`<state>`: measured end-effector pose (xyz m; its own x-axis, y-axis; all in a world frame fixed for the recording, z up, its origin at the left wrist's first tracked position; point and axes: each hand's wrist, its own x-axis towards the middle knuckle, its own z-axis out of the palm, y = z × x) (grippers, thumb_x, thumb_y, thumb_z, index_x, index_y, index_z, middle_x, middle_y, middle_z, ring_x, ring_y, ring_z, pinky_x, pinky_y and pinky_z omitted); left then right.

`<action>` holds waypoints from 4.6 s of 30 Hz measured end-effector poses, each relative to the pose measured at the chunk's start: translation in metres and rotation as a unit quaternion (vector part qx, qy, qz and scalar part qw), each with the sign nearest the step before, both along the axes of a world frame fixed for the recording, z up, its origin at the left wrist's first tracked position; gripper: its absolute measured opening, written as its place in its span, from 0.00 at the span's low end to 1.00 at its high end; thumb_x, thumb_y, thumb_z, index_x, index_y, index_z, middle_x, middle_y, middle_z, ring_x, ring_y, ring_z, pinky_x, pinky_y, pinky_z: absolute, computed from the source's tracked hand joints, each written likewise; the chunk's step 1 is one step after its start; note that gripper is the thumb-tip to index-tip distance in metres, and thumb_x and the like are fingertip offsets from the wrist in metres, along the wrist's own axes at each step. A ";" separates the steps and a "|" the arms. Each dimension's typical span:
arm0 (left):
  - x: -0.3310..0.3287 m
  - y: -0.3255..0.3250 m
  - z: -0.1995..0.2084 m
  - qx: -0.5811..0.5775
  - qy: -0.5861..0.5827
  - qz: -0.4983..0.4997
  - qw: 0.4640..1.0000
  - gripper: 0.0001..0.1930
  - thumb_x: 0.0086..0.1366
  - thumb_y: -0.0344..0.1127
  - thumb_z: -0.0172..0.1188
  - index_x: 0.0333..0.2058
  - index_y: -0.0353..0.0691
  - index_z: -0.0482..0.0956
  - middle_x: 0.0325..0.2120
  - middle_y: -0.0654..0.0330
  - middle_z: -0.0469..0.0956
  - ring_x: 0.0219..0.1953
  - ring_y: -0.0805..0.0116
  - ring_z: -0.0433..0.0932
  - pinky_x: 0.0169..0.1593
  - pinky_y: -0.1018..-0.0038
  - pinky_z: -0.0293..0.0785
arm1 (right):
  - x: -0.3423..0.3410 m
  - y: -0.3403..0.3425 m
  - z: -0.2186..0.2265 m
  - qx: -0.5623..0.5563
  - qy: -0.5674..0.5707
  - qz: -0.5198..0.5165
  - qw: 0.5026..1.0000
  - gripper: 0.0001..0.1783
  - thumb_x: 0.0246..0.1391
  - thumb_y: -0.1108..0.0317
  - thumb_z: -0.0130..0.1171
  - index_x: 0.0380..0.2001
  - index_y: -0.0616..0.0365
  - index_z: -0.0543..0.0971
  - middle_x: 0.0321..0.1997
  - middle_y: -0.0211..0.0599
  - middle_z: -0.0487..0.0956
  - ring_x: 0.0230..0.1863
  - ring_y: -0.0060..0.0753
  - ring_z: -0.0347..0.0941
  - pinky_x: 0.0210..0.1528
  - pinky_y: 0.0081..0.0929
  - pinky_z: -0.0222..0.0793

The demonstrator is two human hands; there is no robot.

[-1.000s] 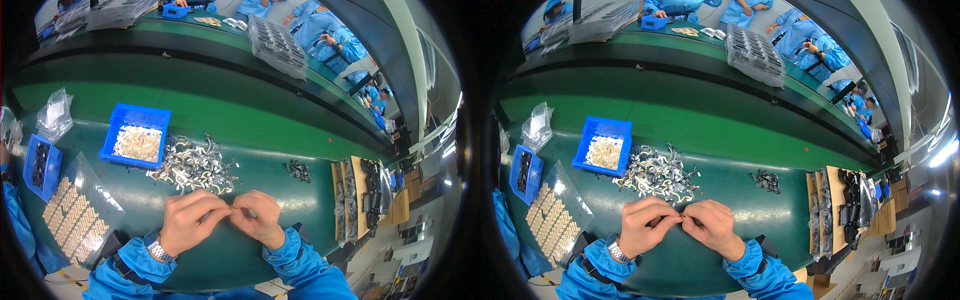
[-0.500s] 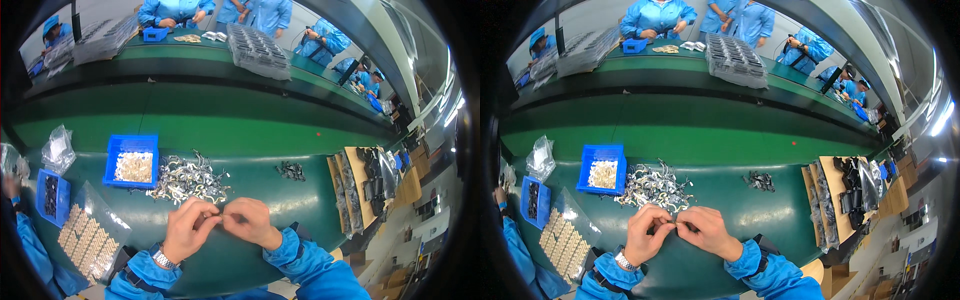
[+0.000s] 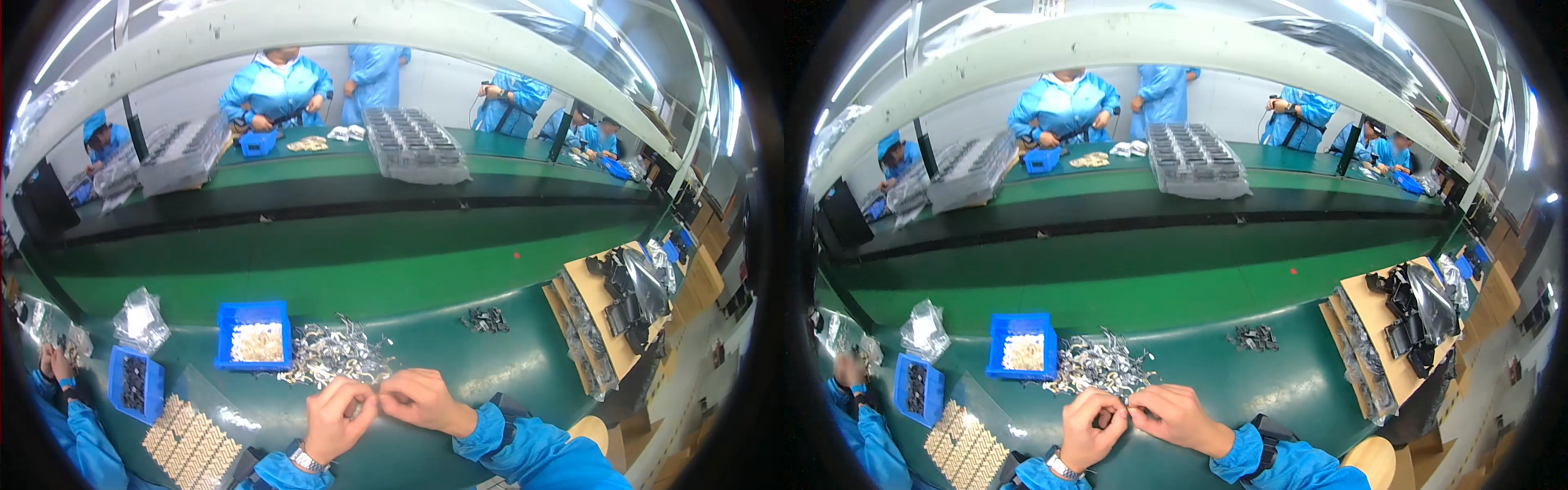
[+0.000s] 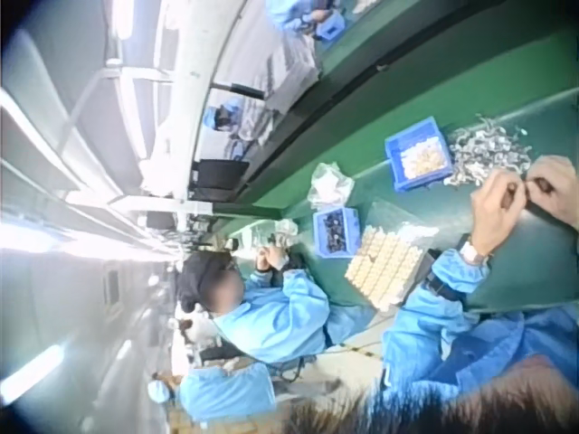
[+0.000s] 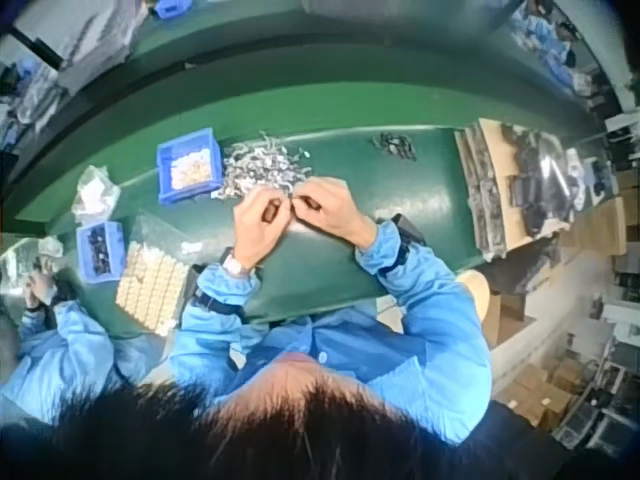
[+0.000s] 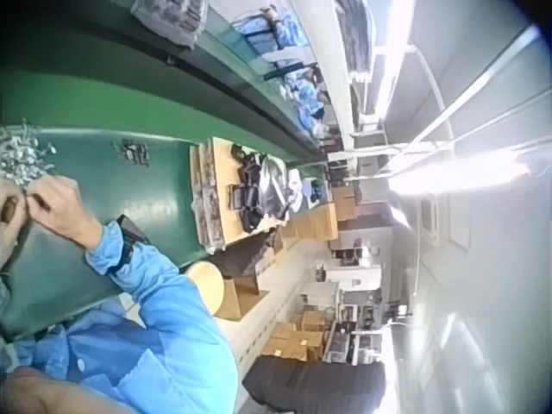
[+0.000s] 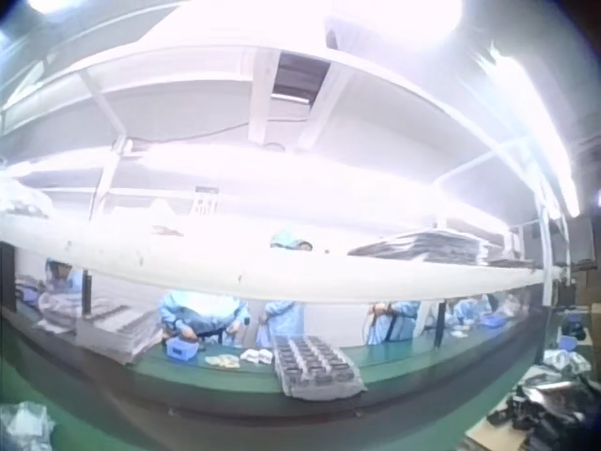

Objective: Assembling small metal and plastic components at a factory workbench.

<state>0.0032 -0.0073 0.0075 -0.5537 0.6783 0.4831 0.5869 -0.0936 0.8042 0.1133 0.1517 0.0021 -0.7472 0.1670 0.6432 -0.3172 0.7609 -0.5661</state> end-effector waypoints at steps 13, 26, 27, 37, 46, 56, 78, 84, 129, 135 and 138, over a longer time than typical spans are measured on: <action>-0.002 -0.002 -0.009 -0.014 0.040 0.032 0.999 0.06 0.56 0.27 0.70 0.31 0.40 0.80 0.26 0.62 0.79 0.21 0.70 0.78 0.25 0.74 0.72 | -0.003 0.001 -0.009 -0.102 -0.011 -0.037 0.994 0.06 0.56 0.73 0.68 0.36 0.59 0.81 0.26 0.30 0.80 0.23 0.18 0.74 0.26 0.21 0.71; -0.105 -0.010 0.047 -0.315 0.316 0.328 0.832 0.05 0.54 0.38 0.67 0.26 0.46 0.82 0.23 0.55 0.84 0.27 0.49 0.85 0.30 0.53 0.78 | -0.009 0.009 -0.017 -0.268 -0.018 -0.043 0.962 0.07 0.60 0.70 0.66 0.35 0.62 0.78 0.23 0.27 0.77 0.23 0.13 0.71 0.27 0.18 0.68; -0.118 -0.006 0.042 -0.382 0.339 0.322 0.797 0.04 0.54 0.39 0.67 0.25 0.47 0.83 0.24 0.54 0.84 0.27 0.48 0.85 0.31 0.52 0.79 | -0.005 0.009 -0.015 -0.266 -0.018 -0.051 0.963 0.08 0.59 0.70 0.66 0.35 0.62 0.78 0.23 0.27 0.77 0.24 0.13 0.71 0.27 0.18 0.68; -0.136 -0.011 0.042 -0.426 0.364 0.232 0.795 0.09 0.56 0.44 0.65 0.28 0.47 0.87 0.29 0.52 0.86 0.32 0.51 0.88 0.35 0.56 0.82 | -0.006 0.018 -0.032 -0.254 -0.010 -0.051 0.966 0.08 0.57 0.71 0.67 0.34 0.63 0.78 0.23 0.25 0.79 0.24 0.09 0.72 0.27 0.15 0.68; -0.146 -0.077 0.074 -0.311 0.260 0.287 0.868 0.09 0.65 0.39 0.57 0.43 0.48 0.75 0.28 0.49 0.84 0.32 0.40 0.83 0.36 0.44 0.77 | -0.005 0.013 -0.019 -0.224 -0.003 -0.069 0.972 0.06 0.61 0.70 0.64 0.37 0.60 0.78 0.24 0.30 0.78 0.26 0.17 0.72 0.31 0.23 0.71; -0.208 -0.278 0.016 -0.397 0.138 0.493 0.762 0.13 0.57 0.36 0.64 0.42 0.47 0.83 0.41 0.48 0.85 0.44 0.45 0.84 0.50 0.51 0.80 | -0.005 0.012 -0.021 -0.228 -0.004 -0.067 0.971 0.06 0.61 0.69 0.64 0.37 0.60 0.79 0.24 0.29 0.77 0.27 0.17 0.71 0.30 0.22 0.69; -0.209 -0.292 0.041 -0.389 0.065 0.442 0.806 0.08 0.53 0.36 0.66 0.23 0.36 0.85 0.23 0.49 0.85 0.32 0.49 0.87 0.44 0.59 0.85 | -0.015 0.022 -0.043 -0.279 0.003 -0.041 0.959 0.04 0.56 0.77 0.61 0.31 0.63 0.75 0.22 0.23 0.75 0.23 0.09 0.69 0.24 0.14 0.63; -0.186 -0.290 0.090 -0.261 0.103 0.439 0.854 0.06 0.49 0.34 0.67 0.21 0.38 0.85 0.20 0.51 0.84 0.27 0.52 0.86 0.38 0.62 0.83 | -0.022 0.030 -0.057 -0.302 -0.012 -0.023 0.953 0.05 0.58 0.78 0.59 0.34 0.59 0.74 0.23 0.21 0.73 0.25 0.09 0.67 0.26 0.14 0.60; -0.020 0.011 0.003 -0.011 0.089 0.037 0.995 0.10 0.54 0.18 0.69 0.35 0.35 0.87 0.31 0.53 0.87 0.33 0.57 0.88 0.38 0.69 0.82 | 0.010 0.032 -0.012 -0.329 -0.118 0.008 0.937 0.05 0.66 0.72 0.59 0.38 0.60 0.73 0.41 0.34 0.78 0.38 0.18 0.71 0.40 0.21 0.70; -0.022 0.004 -0.005 -0.030 0.076 0.042 0.996 0.10 0.54 0.19 0.70 0.35 0.37 0.87 0.32 0.55 0.88 0.33 0.58 0.88 0.36 0.70 0.82 | 0.001 0.020 -0.003 -0.324 -0.147 0.056 0.933 0.05 0.56 0.74 0.62 0.32 0.58 0.74 0.36 0.30 0.79 0.29 0.19 0.65 0.31 0.20 0.61; -0.021 0.003 -0.006 -0.026 0.090 -0.023 0.995 0.11 0.54 0.19 0.69 0.36 0.35 0.86 0.33 0.54 0.87 0.34 0.56 0.88 0.37 0.67 0.84 | 0.007 0.017 0.001 -0.322 -0.186 0.054 0.927 0.06 0.56 0.74 0.62 0.30 0.58 0.74 0.35 0.31 0.79 0.29 0.21 0.65 0.31 0.22 0.61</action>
